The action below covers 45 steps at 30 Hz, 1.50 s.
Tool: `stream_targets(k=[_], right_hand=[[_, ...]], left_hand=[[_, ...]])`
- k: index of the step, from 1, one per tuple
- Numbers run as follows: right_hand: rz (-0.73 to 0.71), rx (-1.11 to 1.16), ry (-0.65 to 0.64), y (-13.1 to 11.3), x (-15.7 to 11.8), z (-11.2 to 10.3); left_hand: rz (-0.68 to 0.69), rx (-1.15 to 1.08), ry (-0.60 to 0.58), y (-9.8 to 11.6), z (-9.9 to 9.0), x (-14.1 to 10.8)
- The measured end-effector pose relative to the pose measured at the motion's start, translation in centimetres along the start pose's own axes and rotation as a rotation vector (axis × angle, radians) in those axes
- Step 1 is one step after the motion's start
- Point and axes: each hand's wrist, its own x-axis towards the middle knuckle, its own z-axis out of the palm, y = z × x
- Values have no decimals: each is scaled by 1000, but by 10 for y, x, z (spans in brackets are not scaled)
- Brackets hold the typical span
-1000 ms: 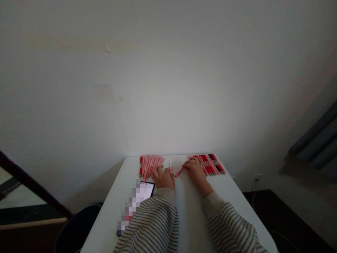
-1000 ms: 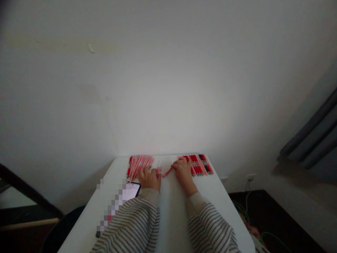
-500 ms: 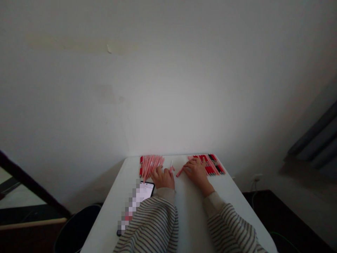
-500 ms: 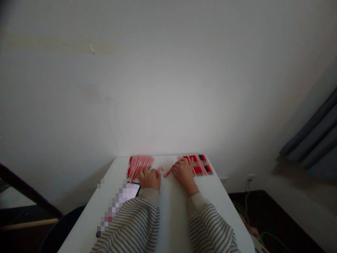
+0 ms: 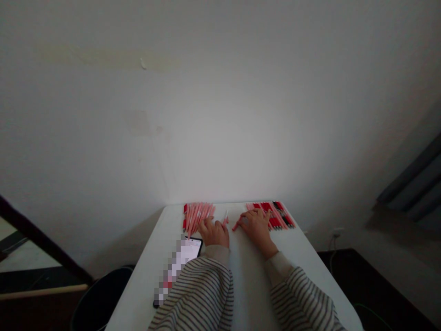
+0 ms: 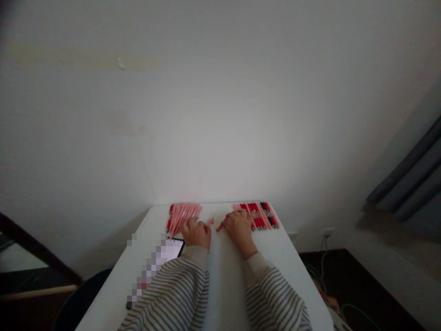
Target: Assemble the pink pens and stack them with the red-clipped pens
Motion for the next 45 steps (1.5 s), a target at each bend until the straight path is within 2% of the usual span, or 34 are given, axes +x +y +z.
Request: stream_targets(k=[11, 20, 25, 33, 37, 45], right_hand=[[2, 28, -39, 0, -6, -8], [46, 62, 4, 11, -10, -5], [49, 53, -7, 11, -10, -6], [55, 98, 6, 14, -10, -2], [51, 131, 53, 18, -10, 0], [15, 210, 136, 31, -6, 9]], left_hand=[[22, -72, -5, 9, -5, -4], [42, -88, -74, 21, -5, -11], [56, -90, -63, 25, -7, -13], [36, -106, -45, 25, -7, -12], [21, -107, -19, 23, -8, -9], [-44, -130, -91, 15, -21, 1]])
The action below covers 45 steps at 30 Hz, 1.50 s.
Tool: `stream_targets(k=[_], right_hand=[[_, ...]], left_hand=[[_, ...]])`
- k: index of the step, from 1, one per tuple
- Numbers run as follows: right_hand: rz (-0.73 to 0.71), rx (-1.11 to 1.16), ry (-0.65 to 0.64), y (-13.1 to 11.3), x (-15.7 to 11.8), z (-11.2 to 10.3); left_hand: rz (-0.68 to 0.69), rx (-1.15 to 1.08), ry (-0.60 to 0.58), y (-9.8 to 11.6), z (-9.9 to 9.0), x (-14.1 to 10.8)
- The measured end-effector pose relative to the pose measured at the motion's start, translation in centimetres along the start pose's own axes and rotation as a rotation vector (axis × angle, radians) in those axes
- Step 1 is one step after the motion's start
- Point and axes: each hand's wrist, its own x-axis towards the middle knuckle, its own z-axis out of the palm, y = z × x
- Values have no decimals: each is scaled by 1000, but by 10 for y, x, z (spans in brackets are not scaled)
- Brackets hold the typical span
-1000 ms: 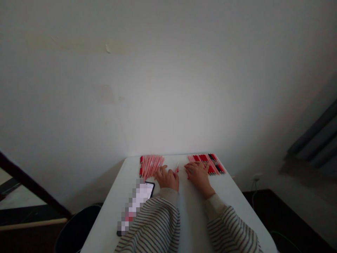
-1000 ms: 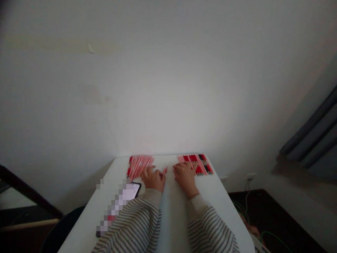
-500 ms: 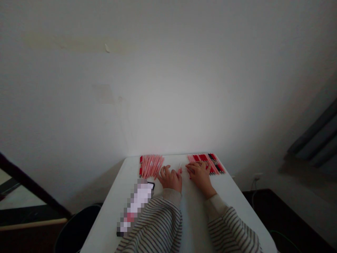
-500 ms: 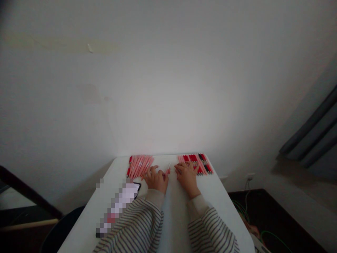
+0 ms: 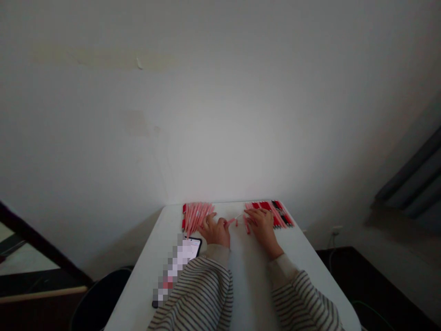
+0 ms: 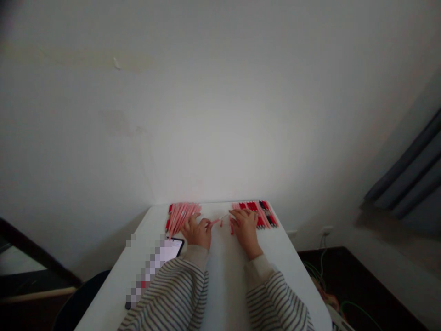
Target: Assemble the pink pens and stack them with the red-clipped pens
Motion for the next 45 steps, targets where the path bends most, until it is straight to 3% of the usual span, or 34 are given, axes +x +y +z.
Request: stream_targets(k=[20, 27, 45], right_hand=[[91, -84, -30, -3, -1, -7], [138, -85, -34, 1, -1, -11], [193, -121, -51, 0, -1, -15]], left_hand=[[-54, 43, -38, -5, -2, 9], [-78, 81, 10, -9, -2, 12], [-107, 106, 8, -12, -4, 14]])
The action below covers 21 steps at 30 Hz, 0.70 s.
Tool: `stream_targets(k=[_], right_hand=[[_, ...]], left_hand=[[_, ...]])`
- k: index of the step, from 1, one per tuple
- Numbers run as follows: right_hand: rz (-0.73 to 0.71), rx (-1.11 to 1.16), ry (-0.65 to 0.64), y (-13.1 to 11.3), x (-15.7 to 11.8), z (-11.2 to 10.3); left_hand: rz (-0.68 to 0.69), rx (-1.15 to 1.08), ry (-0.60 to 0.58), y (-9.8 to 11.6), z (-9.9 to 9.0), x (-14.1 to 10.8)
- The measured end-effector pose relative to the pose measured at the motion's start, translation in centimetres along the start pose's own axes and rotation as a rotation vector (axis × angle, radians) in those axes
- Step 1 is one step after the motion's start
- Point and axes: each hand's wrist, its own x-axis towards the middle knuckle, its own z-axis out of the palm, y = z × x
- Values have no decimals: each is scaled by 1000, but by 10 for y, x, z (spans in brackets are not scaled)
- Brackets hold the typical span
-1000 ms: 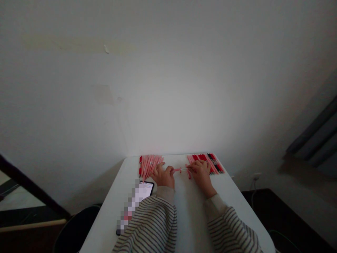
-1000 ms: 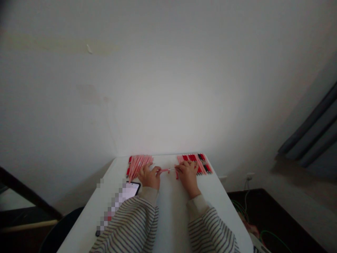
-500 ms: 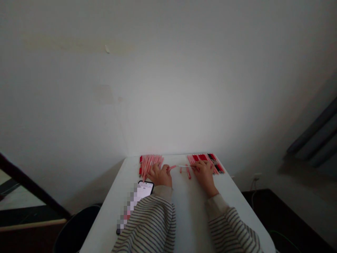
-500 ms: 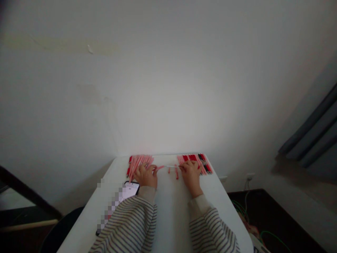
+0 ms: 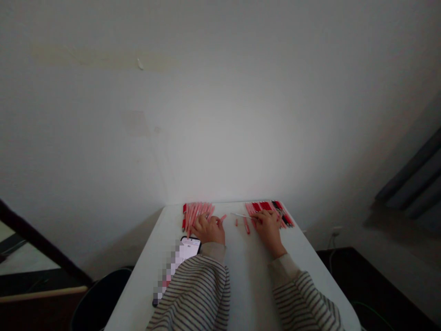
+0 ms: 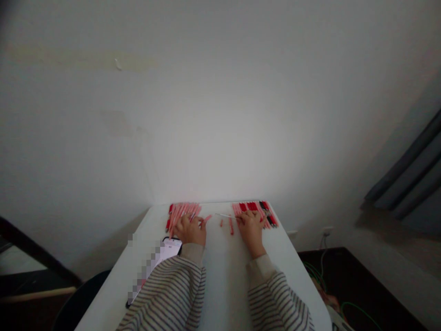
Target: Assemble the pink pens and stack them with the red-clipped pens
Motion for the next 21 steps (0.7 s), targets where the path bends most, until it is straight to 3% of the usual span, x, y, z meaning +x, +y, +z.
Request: stream_targets(k=[8, 21], right_hand=[[-4, 9, 1, 0, 0, 2], [-7, 16, 8, 3, 1, 7]], left_hand=[[48, 79, 68, 4, 4, -3], [37, 174, 21, 4, 11, -4]])
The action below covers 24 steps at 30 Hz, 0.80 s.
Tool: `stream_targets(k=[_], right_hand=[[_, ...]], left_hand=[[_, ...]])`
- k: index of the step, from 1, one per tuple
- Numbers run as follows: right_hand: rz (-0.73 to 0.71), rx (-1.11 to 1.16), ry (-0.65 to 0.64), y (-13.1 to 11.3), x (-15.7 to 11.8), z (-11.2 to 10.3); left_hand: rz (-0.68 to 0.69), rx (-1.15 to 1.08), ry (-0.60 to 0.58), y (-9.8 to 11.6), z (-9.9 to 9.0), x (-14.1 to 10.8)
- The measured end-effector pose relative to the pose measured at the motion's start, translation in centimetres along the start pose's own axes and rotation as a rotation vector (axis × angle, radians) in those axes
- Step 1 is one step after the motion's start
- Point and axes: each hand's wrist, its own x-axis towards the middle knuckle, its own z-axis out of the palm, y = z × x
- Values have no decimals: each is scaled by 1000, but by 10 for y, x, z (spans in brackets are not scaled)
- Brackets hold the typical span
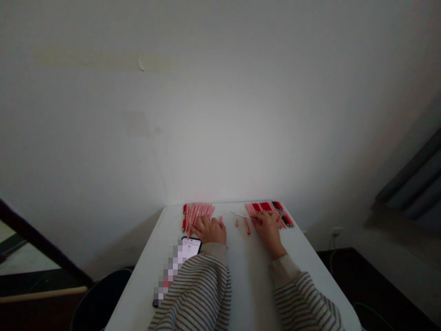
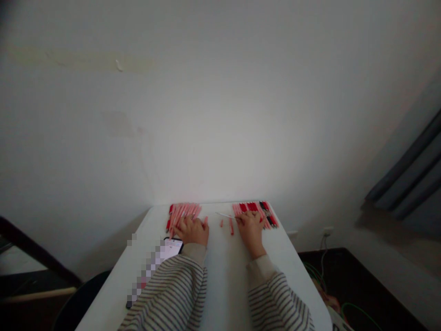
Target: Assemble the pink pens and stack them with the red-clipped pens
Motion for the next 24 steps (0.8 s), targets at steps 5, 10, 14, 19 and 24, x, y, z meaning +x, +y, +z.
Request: stream_targets(k=[5, 10, 14, 19, 24], right_hand=[[-4, -11, 3, -1, -1, -1], [1, -8, -3, -3, -1, -3], [1, 16, -8, -2, -1, -4], [5, 18, -24, -1, -1, -3], [3, 30, -16, -1, -2, -2]], left_hand=[[-4, 15, -15, 1, -3, -1], [-3, 16, -16, 1, -4, -1], [-1, 14, -19, 0, -4, 0], [-4, 0, -39, 1, -5, -1], [5, -7, -32, 0, -5, -2]])
